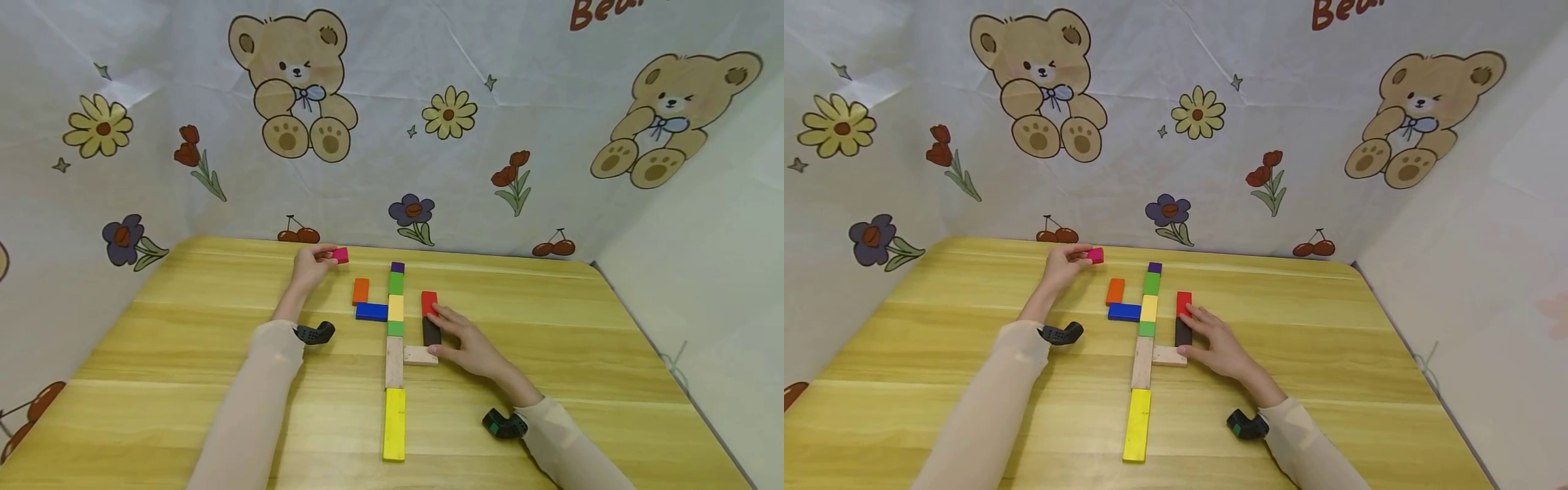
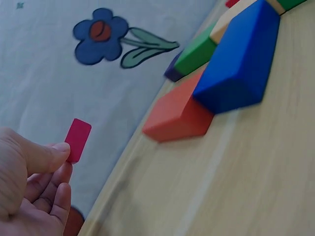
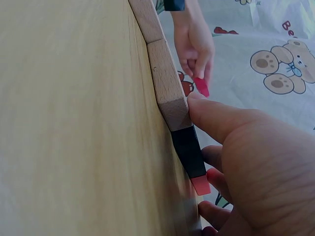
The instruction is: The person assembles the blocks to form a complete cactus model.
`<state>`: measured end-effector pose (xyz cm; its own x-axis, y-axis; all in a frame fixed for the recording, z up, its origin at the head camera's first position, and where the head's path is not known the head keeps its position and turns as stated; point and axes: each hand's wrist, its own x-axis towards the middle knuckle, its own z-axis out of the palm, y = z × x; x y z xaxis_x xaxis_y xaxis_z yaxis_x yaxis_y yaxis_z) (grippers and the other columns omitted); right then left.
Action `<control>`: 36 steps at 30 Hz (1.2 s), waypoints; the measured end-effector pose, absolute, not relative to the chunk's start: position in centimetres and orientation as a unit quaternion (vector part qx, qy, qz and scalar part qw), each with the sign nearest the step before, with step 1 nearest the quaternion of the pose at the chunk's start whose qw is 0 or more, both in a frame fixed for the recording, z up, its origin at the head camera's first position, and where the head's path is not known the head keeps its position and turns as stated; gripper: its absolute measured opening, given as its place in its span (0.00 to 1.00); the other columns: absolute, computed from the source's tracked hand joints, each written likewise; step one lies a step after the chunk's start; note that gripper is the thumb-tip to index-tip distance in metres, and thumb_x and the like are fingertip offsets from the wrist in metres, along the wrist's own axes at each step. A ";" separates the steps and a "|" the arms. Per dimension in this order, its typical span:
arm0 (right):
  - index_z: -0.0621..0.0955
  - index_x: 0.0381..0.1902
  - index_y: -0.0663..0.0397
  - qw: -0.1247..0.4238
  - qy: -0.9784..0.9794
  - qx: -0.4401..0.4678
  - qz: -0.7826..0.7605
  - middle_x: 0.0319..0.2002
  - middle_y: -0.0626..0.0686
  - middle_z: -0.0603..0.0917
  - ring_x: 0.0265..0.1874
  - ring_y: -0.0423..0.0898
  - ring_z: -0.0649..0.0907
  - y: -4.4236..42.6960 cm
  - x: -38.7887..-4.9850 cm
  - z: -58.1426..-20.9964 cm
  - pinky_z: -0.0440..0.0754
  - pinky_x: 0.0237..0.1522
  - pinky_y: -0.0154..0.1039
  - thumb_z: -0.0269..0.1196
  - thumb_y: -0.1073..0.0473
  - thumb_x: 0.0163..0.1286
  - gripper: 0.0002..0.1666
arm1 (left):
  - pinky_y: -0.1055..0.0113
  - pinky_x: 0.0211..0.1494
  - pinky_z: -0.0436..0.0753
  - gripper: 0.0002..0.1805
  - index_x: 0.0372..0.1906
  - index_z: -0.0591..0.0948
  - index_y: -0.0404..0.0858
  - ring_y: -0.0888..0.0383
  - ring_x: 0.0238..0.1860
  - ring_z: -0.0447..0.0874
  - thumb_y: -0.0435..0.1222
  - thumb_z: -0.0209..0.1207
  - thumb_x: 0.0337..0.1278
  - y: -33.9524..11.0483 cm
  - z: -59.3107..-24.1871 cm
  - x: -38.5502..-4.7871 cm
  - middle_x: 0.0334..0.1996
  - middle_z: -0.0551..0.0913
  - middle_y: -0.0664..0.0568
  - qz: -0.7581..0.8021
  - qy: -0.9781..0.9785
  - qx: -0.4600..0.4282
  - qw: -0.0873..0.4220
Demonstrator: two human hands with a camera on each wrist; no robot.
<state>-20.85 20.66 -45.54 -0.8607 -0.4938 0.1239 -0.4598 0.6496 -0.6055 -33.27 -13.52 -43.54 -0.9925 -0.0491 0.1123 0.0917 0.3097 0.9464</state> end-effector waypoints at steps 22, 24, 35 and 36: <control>0.69 0.71 0.55 0.033 0.908 -0.255 -0.331 0.76 0.56 0.60 0.75 0.61 0.56 20.4 -20.8 -45.4 0.57 0.71 0.63 0.67 0.49 0.65 0.40 | 0.65 0.50 0.80 0.18 0.56 0.82 0.32 0.47 0.46 0.80 0.25 0.61 0.60 -10.2 -45.8 -33.5 0.46 0.83 0.37 -0.561 -0.827 -0.046 -0.003; 0.69 0.71 0.56 0.034 0.907 -0.254 -0.334 0.76 0.56 0.60 0.75 0.61 0.56 20.4 -20.8 -45.3 0.57 0.71 0.64 0.67 0.49 0.65 0.40 | 0.64 0.51 0.80 0.18 0.56 0.82 0.32 0.47 0.46 0.80 0.26 0.60 0.60 -10.1 -45.8 -33.5 0.47 0.83 0.37 -0.556 -0.830 -0.046 -0.005; 0.69 0.71 0.56 0.032 0.907 -0.252 -0.335 0.76 0.56 0.60 0.76 0.62 0.55 20.6 -20.7 -45.4 0.56 0.71 0.65 0.67 0.49 0.65 0.40 | 0.63 0.50 0.80 0.17 0.55 0.82 0.32 0.47 0.47 0.80 0.25 0.60 0.60 -9.7 -46.0 -33.7 0.46 0.83 0.38 -0.545 -0.837 -0.050 -0.009; 0.69 0.71 0.56 0.031 0.907 -0.253 -0.334 0.76 0.56 0.60 0.76 0.62 0.56 20.6 -20.7 -45.5 0.56 0.71 0.65 0.67 0.49 0.65 0.40 | 0.63 0.50 0.80 0.17 0.55 0.82 0.32 0.47 0.46 0.80 0.25 0.60 0.60 -9.7 -46.0 -33.7 0.46 0.83 0.38 -0.543 -0.838 -0.052 -0.008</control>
